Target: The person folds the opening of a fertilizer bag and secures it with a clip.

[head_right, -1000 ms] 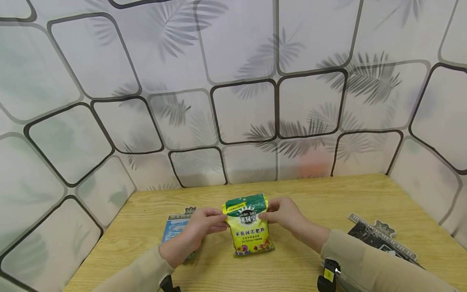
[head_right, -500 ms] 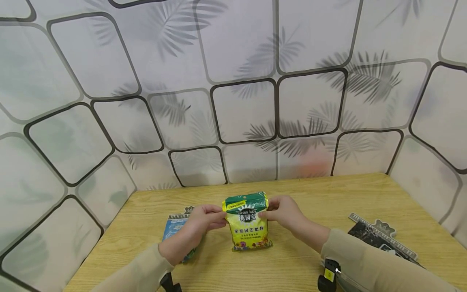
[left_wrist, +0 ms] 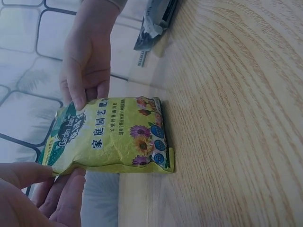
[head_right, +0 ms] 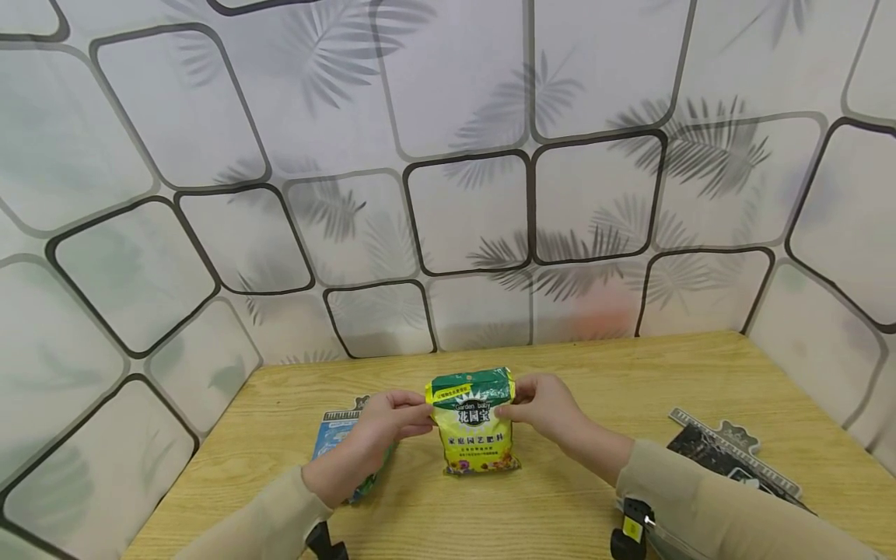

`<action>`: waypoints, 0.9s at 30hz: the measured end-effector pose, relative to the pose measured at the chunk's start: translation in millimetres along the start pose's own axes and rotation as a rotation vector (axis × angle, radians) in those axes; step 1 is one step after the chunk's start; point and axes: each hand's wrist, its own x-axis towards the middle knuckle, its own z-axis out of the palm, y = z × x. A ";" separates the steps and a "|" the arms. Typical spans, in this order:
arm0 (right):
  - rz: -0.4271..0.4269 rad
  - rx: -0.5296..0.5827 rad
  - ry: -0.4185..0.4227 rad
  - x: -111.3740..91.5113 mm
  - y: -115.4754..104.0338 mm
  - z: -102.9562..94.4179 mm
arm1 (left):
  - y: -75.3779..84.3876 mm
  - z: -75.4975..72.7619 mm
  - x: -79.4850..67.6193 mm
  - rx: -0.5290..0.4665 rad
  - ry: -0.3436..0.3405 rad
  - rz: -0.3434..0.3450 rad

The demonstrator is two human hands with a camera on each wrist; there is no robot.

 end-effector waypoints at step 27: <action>-0.127 -0.074 0.047 -1.5 3.7 1.7 | 1.6 -0.8 -1.1 0.003 0.016 0.012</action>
